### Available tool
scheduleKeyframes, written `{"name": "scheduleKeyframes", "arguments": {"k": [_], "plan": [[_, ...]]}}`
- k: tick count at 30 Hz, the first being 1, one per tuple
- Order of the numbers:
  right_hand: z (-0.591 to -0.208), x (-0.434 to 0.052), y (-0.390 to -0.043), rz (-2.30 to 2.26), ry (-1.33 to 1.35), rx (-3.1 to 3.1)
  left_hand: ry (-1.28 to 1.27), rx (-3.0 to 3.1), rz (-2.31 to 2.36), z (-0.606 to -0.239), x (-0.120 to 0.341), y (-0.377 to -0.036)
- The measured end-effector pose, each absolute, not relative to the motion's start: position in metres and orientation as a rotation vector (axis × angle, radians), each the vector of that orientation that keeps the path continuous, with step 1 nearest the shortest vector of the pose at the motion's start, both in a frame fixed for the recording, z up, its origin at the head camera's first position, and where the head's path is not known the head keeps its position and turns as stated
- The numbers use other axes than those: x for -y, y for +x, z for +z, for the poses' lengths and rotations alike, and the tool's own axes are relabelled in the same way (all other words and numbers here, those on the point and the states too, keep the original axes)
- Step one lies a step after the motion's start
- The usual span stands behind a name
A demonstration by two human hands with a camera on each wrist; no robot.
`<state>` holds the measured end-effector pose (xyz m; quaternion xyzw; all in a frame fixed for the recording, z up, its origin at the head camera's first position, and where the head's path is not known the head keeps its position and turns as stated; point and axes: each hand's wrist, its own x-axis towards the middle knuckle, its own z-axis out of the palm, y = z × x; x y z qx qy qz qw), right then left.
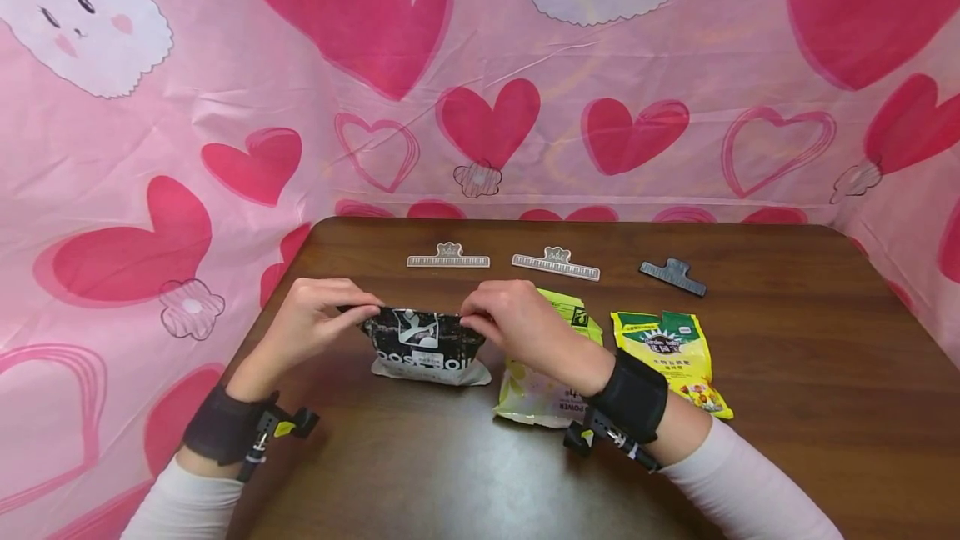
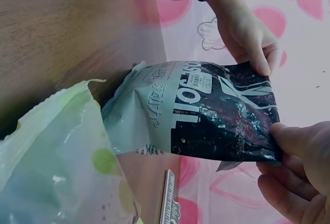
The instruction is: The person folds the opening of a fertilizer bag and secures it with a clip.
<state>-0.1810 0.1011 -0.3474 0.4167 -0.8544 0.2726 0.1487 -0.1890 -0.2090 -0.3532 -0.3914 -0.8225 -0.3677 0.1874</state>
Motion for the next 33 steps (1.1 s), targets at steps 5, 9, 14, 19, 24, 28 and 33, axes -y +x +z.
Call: {"name": "scheduleKeyframes", "arguments": {"k": [5,9,14,19,24,28,33], "plan": [[-0.350,-0.105,-0.182,0.762,1.204,2.445,-1.048,2.342,-1.081,-0.355,0.213,-0.189],[-0.349,-0.108,-0.182,0.762,1.203,2.448,-0.999,2.332,-1.111,-0.357,0.218,-0.190],[-0.347,-0.113,-0.180,0.785,1.183,2.484,-0.989,2.325,-1.121,-0.357,0.219,-0.189],[-0.350,-0.116,-0.179,0.778,1.191,2.499,-0.974,2.324,-1.124,-0.357,0.219,-0.189],[-0.353,-0.118,-0.179,0.765,1.204,2.465,-0.958,2.340,-1.147,-0.358,0.220,-0.189],[-0.355,-0.118,-0.179,0.765,1.194,2.428,-0.952,2.368,-1.152,-0.357,0.221,-0.189],[-0.359,-0.117,-0.181,0.789,1.190,2.399,-0.965,2.362,-1.124,-0.355,0.220,-0.191]]}}
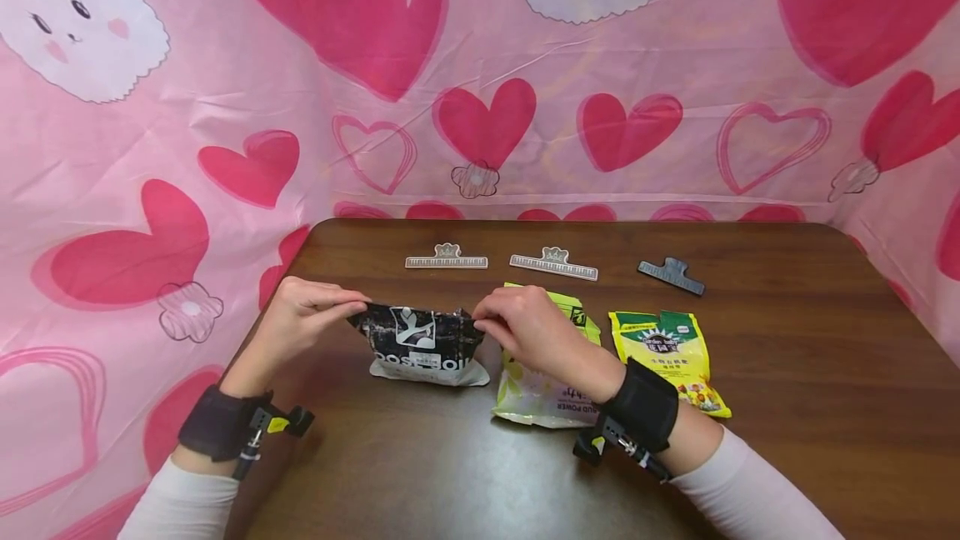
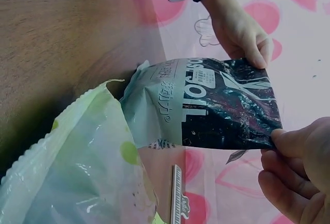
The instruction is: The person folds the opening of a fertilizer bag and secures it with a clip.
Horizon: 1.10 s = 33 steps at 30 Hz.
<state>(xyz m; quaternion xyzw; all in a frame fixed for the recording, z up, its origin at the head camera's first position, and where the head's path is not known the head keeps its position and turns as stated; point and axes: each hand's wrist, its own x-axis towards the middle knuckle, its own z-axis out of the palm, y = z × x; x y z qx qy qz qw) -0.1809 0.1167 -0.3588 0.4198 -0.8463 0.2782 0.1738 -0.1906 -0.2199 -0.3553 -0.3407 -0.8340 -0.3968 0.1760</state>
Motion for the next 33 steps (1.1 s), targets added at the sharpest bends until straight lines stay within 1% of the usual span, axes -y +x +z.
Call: {"name": "scheduleKeyframes", "arguments": {"k": [9,22,28,33], "plan": [[-0.358,-0.116,-0.183,0.807,1.199,2.401,-0.962,2.555,-1.105,-0.342,0.223,-0.197],[-0.358,-0.118,-0.186,0.818,1.248,2.370,-1.130,2.851,-0.982,-0.295,0.216,-0.219],[-0.358,-0.119,-0.185,0.834,1.263,2.374,-1.117,2.843,-0.968,-0.278,0.208,-0.243],[-0.359,-0.119,-0.183,0.838,1.275,2.363,-1.114,2.861,-0.918,-0.277,0.203,-0.272]]}}
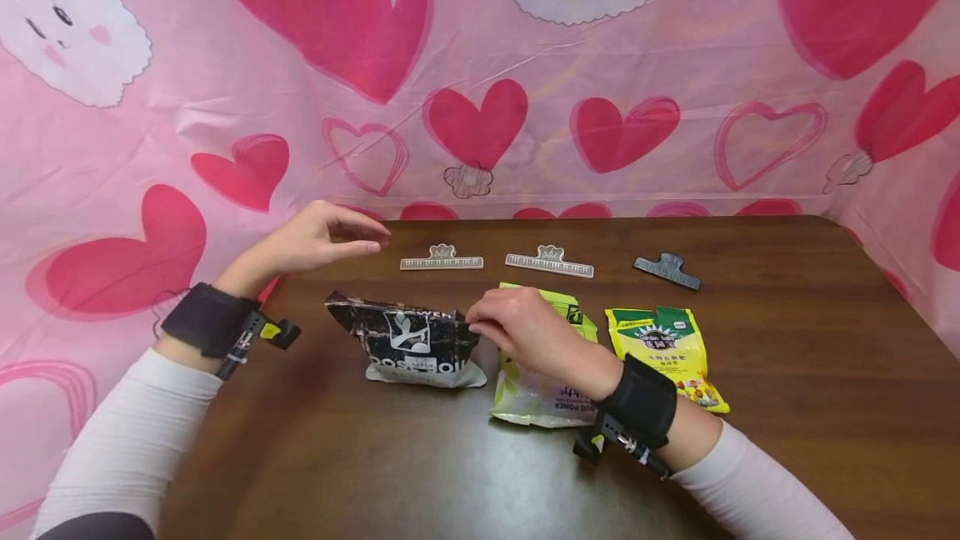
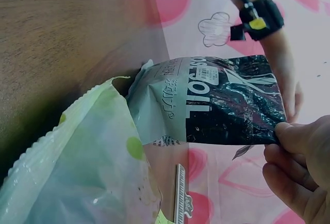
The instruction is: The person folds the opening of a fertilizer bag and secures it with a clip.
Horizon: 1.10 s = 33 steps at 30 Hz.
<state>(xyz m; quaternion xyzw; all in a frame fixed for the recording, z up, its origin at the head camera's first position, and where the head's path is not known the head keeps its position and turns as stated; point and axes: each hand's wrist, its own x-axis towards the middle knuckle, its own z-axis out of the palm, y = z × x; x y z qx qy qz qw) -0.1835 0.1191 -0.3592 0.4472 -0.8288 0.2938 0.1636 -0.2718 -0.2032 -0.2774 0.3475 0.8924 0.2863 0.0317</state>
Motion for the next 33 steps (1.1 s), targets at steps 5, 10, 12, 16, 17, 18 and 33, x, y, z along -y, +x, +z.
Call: {"name": "scheduleKeyframes", "arguments": {"k": [5,10,12,16,17,18,33], "plan": [[-0.359,-0.120,-0.184,0.831,1.287,2.352,1.012,-2.730,0.848,-0.283,0.200,-0.300],[-0.358,-0.121,-0.183,0.831,1.296,2.347,0.927,-2.747,0.828,-0.294,0.200,-0.325],[-0.358,-0.121,-0.183,0.833,1.301,2.347,0.893,-2.756,0.805,-0.300,0.200,-0.333],[-0.360,-0.121,-0.182,0.833,1.320,2.343,0.872,-2.748,0.772,-0.314,0.197,-0.345],[-0.361,-0.121,-0.182,0.830,1.325,2.340,0.882,-2.750,0.755,-0.319,0.197,-0.348],[-0.361,-0.121,-0.182,0.829,1.332,2.337,0.897,-2.754,0.733,-0.324,0.196,-0.351],[-0.359,-0.120,-0.181,0.834,1.359,2.320,0.886,-2.703,0.659,-0.369,0.176,-0.370]]}}
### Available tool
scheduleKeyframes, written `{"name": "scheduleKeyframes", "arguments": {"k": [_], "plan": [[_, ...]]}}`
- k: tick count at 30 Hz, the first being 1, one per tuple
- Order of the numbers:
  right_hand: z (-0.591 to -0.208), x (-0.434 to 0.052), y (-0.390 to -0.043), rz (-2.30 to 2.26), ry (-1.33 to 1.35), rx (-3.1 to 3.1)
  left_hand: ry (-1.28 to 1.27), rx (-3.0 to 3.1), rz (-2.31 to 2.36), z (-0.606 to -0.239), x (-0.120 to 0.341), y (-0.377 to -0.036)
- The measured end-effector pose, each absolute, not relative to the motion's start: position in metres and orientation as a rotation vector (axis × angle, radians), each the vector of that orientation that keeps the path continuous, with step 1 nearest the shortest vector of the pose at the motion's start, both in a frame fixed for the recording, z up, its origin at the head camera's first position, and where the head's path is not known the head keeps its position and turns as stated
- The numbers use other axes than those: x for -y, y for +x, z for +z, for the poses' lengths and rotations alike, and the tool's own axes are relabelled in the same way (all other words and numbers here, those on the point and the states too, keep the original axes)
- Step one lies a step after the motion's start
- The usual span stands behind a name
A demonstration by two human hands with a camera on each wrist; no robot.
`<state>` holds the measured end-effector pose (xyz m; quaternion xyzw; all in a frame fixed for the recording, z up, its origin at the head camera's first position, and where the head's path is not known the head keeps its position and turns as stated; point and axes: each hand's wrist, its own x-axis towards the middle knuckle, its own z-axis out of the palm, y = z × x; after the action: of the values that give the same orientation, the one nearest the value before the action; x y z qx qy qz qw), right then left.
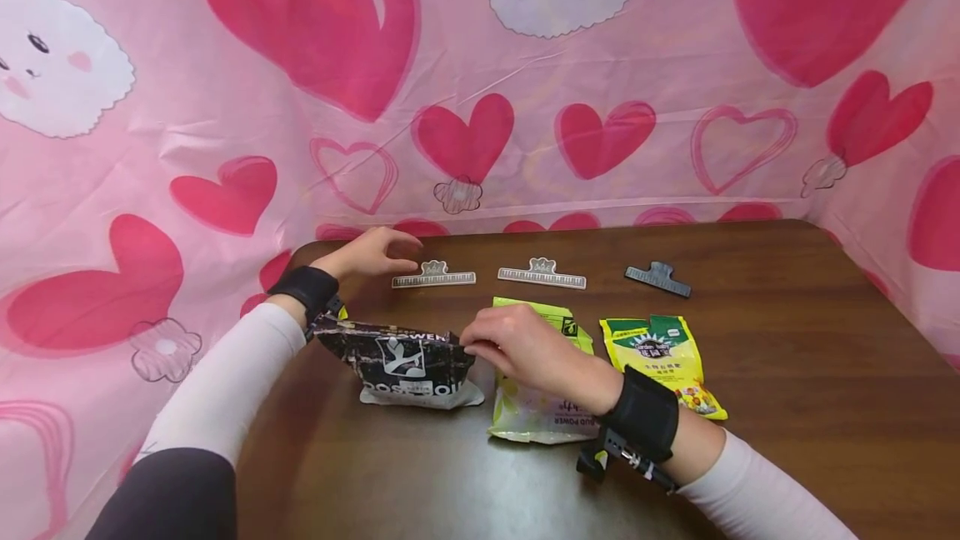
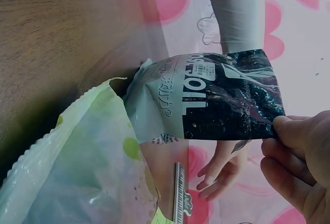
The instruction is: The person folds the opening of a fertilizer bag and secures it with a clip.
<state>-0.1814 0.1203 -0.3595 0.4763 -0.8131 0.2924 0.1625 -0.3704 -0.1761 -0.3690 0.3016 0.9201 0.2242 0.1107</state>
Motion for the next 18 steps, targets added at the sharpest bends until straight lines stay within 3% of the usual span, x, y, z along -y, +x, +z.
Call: {"name": "scheduleKeyframes", "arguments": {"k": [18], "plan": [[-0.360,-0.120,-0.182,0.837,1.345,2.354,0.924,-2.676,0.618,-0.399,0.159,-0.375]]}}
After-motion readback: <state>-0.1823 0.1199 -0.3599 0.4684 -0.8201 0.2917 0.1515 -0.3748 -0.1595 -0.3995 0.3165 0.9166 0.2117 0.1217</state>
